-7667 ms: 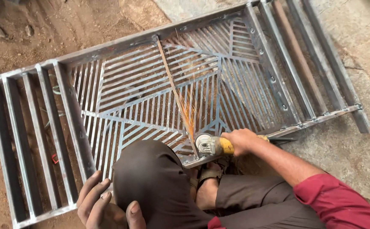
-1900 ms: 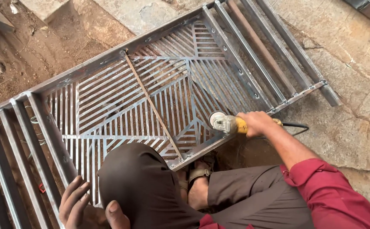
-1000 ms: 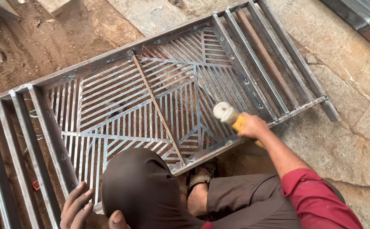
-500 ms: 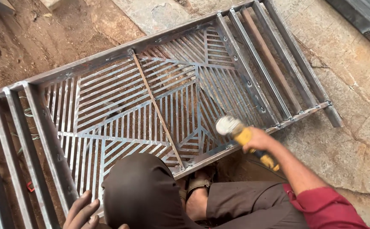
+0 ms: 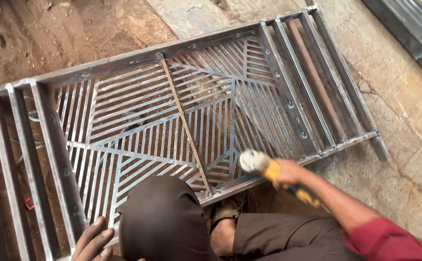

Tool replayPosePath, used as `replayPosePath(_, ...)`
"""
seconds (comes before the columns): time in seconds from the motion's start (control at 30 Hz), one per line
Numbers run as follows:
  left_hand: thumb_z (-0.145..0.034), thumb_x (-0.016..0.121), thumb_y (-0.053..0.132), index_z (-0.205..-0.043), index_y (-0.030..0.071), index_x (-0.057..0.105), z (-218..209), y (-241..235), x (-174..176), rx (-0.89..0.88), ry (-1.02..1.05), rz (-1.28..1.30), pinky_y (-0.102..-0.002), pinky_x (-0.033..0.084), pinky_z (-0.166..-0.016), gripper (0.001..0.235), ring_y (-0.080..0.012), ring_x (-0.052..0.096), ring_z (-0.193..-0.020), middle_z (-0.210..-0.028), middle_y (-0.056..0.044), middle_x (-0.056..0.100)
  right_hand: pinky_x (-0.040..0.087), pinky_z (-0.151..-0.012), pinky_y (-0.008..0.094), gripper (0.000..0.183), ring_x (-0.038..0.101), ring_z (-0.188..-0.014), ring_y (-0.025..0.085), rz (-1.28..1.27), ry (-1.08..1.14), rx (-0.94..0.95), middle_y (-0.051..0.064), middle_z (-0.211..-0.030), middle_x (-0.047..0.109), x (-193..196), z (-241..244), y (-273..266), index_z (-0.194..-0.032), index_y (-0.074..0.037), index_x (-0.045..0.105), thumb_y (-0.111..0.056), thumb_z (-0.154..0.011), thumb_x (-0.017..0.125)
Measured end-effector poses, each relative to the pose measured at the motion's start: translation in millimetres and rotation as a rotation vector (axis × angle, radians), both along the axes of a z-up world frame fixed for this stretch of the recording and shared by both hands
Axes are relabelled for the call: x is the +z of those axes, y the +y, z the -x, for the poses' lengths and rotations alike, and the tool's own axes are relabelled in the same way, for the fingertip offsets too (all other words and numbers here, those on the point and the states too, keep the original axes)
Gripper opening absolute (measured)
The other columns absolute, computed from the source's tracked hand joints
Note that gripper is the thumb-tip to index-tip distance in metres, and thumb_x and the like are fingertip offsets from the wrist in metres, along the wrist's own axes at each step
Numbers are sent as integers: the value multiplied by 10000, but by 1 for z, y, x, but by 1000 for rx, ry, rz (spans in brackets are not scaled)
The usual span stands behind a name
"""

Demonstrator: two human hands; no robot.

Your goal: Grind and smooth the surface of a decorative metal gate using an angle grinder.

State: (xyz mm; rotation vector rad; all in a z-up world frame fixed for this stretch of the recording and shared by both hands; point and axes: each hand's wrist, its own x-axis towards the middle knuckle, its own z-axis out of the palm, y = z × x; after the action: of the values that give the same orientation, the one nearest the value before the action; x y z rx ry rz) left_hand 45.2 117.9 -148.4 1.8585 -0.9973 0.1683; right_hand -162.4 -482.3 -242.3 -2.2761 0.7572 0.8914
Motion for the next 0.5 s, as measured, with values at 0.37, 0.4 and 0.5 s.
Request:
replayPosePath(0.37, -931, 750, 335, -1351, 57, 543, -7, -107, 92, 104, 254, 351, -448, 510, -1147, 545, -345, 583, -1334, -1330, -175, 609, 581, -867, 391, 754, 729, -945, 283, 71, -139, -227, 124, -1024, 759, -2, -64, 0, -1132, -92, 657, -256, -443, 913)
replayPosePath(0.4, -999, 713, 270, -1393, 11, 519, -2, -116, 105, 207, 545, 406, -434, 481, -1189, 511, -350, 588, -1350, -1394, -209, 617, 589, -870, 390, 755, 738, -950, 292, 85, -147, -220, 130, -1029, 763, -4, -78, 5, -1128, -84, 662, -255, -436, 909)
replayPosePath(0.5, -936, 711, 338, -1372, -15, 535, -55, -128, 70, 376, 807, 306, -463, 477, -1029, 588, -392, 565, -1279, -1382, -233, 595, 561, -899, 404, 801, 700, -1010, 310, 148, -199, -236, 129, -1086, 737, -11, -129, 17, -1169, -106, 648, -294, -451, 948)
